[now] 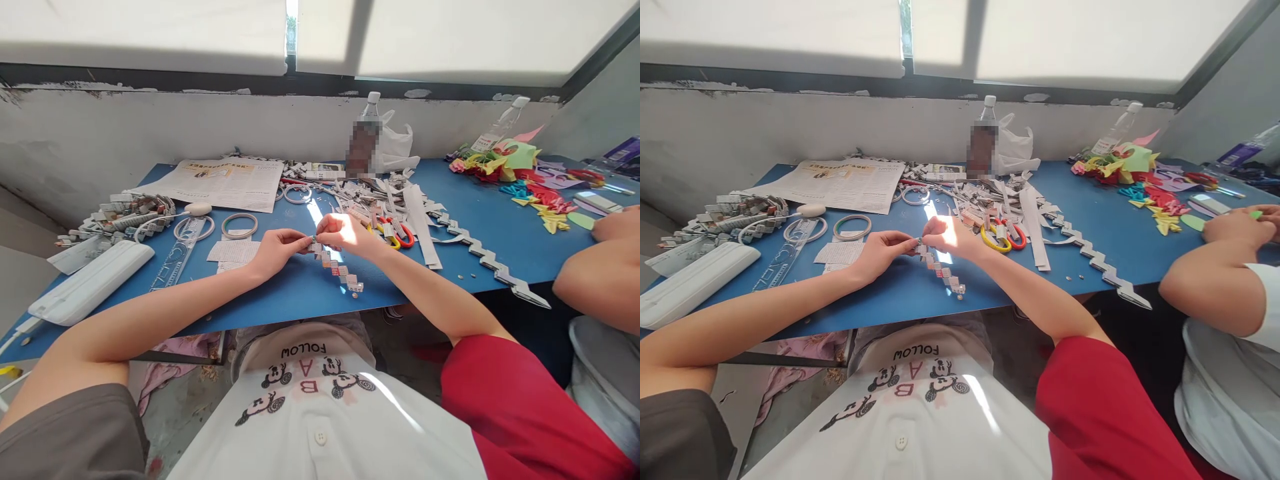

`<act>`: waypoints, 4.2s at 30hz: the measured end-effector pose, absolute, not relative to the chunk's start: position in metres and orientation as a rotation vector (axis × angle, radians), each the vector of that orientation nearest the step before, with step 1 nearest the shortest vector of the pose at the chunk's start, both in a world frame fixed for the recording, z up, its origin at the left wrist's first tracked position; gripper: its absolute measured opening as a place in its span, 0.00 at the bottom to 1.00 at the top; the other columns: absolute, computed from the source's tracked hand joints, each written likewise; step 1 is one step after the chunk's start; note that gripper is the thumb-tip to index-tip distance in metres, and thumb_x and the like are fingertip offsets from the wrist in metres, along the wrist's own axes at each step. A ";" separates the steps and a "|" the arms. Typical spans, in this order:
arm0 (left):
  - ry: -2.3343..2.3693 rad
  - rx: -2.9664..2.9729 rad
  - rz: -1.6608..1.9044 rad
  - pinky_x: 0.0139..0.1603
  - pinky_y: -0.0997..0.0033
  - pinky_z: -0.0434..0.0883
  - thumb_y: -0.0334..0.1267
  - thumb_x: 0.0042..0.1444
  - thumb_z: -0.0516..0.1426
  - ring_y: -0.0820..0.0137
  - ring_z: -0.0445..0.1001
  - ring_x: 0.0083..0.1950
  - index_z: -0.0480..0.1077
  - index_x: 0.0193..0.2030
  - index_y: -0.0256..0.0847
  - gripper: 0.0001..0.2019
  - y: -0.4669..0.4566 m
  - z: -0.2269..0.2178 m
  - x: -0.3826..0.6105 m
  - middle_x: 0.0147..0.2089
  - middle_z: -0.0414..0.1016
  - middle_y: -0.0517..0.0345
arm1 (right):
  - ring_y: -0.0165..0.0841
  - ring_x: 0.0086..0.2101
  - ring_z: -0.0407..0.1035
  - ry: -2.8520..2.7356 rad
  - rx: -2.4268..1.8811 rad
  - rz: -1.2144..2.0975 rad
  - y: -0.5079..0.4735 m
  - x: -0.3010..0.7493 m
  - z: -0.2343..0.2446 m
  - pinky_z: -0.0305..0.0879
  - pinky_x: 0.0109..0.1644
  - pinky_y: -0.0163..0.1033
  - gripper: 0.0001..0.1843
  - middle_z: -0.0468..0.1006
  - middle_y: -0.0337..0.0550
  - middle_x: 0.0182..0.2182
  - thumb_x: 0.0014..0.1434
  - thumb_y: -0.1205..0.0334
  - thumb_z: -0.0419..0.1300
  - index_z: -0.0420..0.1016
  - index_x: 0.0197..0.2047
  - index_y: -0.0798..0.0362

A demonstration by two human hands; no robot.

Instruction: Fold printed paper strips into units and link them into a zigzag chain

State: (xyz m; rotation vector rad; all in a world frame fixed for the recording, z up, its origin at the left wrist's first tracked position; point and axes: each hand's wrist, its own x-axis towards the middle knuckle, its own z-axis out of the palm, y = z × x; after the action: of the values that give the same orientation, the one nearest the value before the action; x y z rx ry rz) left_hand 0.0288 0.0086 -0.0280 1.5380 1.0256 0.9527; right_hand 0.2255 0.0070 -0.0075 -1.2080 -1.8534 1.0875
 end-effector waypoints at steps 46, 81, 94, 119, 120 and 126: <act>0.949 1.698 0.834 0.40 0.67 0.74 0.40 0.49 0.61 0.67 0.78 0.34 0.72 0.32 0.39 0.07 0.007 -0.027 0.031 0.31 0.79 0.58 | 0.29 0.25 0.67 -2.093 -1.118 1.081 0.002 0.234 0.000 0.62 0.28 0.35 0.15 0.75 0.41 0.28 0.55 0.50 0.62 0.72 0.34 0.55; 0.893 1.826 0.701 0.23 0.74 0.63 0.53 0.59 0.52 0.72 0.71 0.23 0.71 0.32 0.39 0.18 -0.013 -0.011 0.031 0.22 0.71 0.60 | 0.31 0.27 0.69 -1.858 -0.966 1.171 0.000 0.229 -0.006 0.69 0.28 0.37 0.10 0.72 0.39 0.26 0.57 0.56 0.60 0.68 0.32 0.53; 0.853 1.768 0.764 0.26 0.72 0.67 0.54 0.58 0.54 0.71 0.72 0.23 0.73 0.32 0.40 0.19 -0.010 -0.014 0.031 0.22 0.73 0.59 | 0.29 0.26 0.70 -1.748 -0.924 1.263 0.001 0.225 -0.008 0.73 0.30 0.38 0.07 0.71 0.37 0.27 0.57 0.59 0.59 0.67 0.34 0.53; 0.900 1.831 0.579 0.19 0.79 0.64 0.43 0.60 0.53 0.74 0.72 0.19 0.67 0.26 0.38 0.14 -0.008 -0.017 0.028 0.19 0.71 0.62 | 0.31 0.26 0.71 -2.020 -1.116 1.041 0.007 0.241 -0.004 0.68 0.32 0.39 0.17 0.76 0.40 0.26 0.56 0.47 0.62 0.72 0.38 0.53; 0.902 1.829 0.582 0.19 0.79 0.64 0.43 0.60 0.53 0.74 0.72 0.19 0.67 0.27 0.38 0.14 -0.008 -0.017 0.028 0.19 0.71 0.62 | 0.31 0.26 0.71 -2.058 -1.125 1.018 0.008 0.243 -0.004 0.68 0.32 0.39 0.17 0.76 0.40 0.27 0.55 0.46 0.62 0.72 0.38 0.52; 0.898 1.831 0.572 0.20 0.78 0.66 0.42 0.60 0.53 0.74 0.72 0.19 0.68 0.27 0.37 0.13 -0.007 -0.019 0.028 0.19 0.71 0.62 | 0.30 0.31 0.66 -2.265 -0.998 0.881 0.005 0.242 -0.003 0.65 0.36 0.38 0.17 0.74 0.44 0.37 0.58 0.47 0.59 0.73 0.32 0.53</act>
State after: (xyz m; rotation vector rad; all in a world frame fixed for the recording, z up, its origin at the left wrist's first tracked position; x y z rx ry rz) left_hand 0.0278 -0.0068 -0.0191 1.8308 0.8979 0.5720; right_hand 0.2417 0.0054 -0.0029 -0.9978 -2.2653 0.8806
